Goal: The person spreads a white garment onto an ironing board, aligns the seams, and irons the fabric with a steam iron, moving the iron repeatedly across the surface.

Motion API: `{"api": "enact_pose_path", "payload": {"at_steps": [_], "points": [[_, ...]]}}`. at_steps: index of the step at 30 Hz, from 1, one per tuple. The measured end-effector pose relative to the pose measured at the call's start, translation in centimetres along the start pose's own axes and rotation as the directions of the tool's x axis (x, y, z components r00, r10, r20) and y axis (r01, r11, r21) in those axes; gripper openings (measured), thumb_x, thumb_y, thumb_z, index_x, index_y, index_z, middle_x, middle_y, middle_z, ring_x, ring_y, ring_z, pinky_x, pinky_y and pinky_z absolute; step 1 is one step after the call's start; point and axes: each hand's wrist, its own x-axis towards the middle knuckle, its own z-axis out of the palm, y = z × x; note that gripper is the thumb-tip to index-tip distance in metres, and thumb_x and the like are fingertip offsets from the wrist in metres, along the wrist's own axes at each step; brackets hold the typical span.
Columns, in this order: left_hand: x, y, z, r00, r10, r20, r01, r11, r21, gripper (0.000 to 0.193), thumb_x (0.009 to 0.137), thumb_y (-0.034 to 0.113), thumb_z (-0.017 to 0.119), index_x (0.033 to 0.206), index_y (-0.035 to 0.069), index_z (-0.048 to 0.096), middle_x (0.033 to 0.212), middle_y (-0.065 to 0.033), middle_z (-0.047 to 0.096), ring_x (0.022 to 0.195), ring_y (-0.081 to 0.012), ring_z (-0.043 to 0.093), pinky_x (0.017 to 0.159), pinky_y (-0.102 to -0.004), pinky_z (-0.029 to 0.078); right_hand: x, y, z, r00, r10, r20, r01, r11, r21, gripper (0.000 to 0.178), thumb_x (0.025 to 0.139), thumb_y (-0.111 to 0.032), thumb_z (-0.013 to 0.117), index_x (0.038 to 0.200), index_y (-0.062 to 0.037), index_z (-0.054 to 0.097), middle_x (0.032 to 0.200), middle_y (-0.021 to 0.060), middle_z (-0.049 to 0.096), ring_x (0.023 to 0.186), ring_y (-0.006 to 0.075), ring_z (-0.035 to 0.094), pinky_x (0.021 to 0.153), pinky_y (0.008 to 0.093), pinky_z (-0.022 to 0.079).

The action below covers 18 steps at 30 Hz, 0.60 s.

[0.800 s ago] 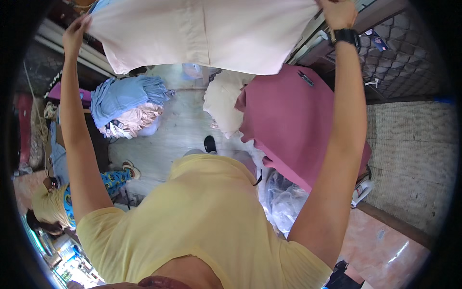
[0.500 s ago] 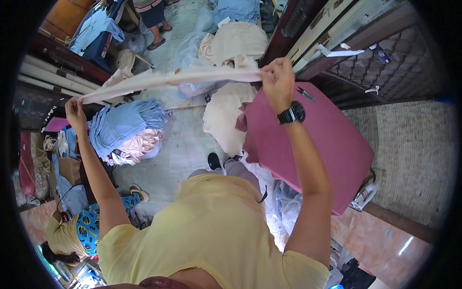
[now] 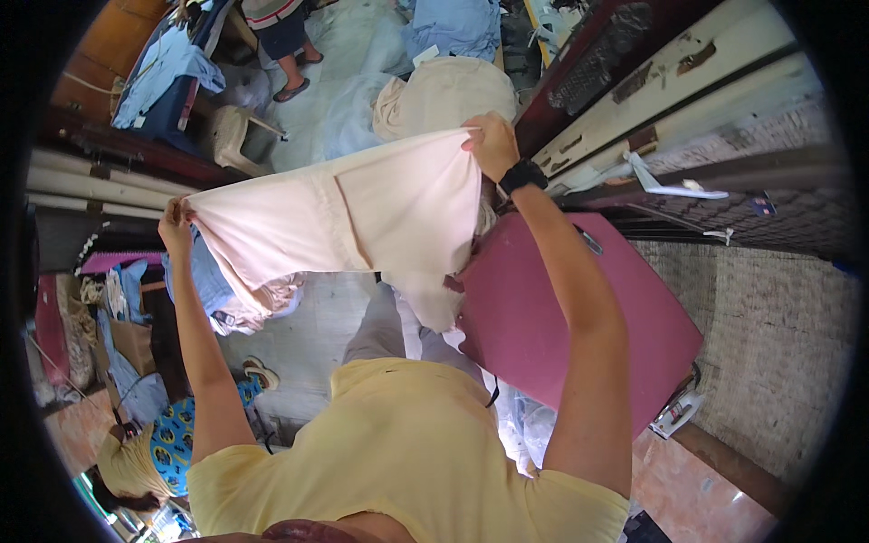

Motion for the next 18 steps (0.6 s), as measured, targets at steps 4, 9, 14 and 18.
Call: {"api": "enact_pose_path", "payload": {"at_steps": [4, 9, 14, 18], "points": [[6.1, -1.4, 6.4, 0.995, -0.044, 0.092, 0.07, 0.948, -0.311, 0.014, 0.098, 0.012, 0.054, 0.1, 0.0, 0.062, 0.083, -0.0019, 0.063, 0.07, -0.0076, 0.062, 0.062, -0.0213, 0.051, 7.9, 2.0, 0.8, 0.966, 0.242, -0.096, -0.238, 0.97, 0.052, 0.017, 0.077, -0.002, 0.067, 0.093, 0.0028, 0.066, 0.091, 0.0189, 0.07, 0.081, 0.0256, 0.07, 0.073, 0.0348, 0.054], [15.3, -1.1, 18.1, 0.971, 0.038, 0.235, 0.076, 0.886, -0.457, 0.017, 0.097, 0.012, 0.055, 0.096, -0.004, 0.06, 0.086, -0.0068, 0.063, 0.079, -0.0143, 0.066, 0.072, -0.0246, 0.054, 19.5, 9.1, -1.0, 0.979, 0.091, -0.185, -0.174, 0.843, -0.51, 0.028, 0.081, -0.011, 0.06, 0.107, -0.0031, 0.063, 0.094, 0.0169, 0.069, 0.094, 0.0327, 0.066, 0.082, 0.038, 0.054], [24.0, 4.3, 29.0, 0.958, 0.202, 0.202, -0.08, 0.867, -0.492, 0.016, 0.097, 0.01, 0.055, 0.095, -0.004, 0.062, 0.086, -0.0056, 0.064, 0.08, -0.0095, 0.06, 0.076, -0.0224, 0.048, 28.5, 13.8, -7.2, 0.983, 0.073, -0.17, -0.185, 0.459, -0.869, 0.026, 0.079, -0.012, 0.061, 0.103, -0.0071, 0.067, 0.108, 0.0202, 0.065, 0.098, 0.0365, 0.063, 0.088, 0.0423, 0.051], [25.1, 7.9, 34.4, 0.965, 0.231, 0.124, -0.104, 0.77, -0.63, 0.014, 0.097, 0.009, 0.056, 0.094, -0.002, 0.064, 0.089, -0.0042, 0.065, 0.08, -0.0085, 0.058, 0.076, -0.0204, 0.044, 31.2, 14.1, -9.8, 0.961, 0.163, -0.224, -0.259, 0.248, -0.933, 0.025, 0.085, -0.009, 0.06, 0.108, -0.0063, 0.068, 0.122, 0.0194, 0.057, 0.106, 0.0375, 0.061, 0.084, 0.0475, 0.054]]}}
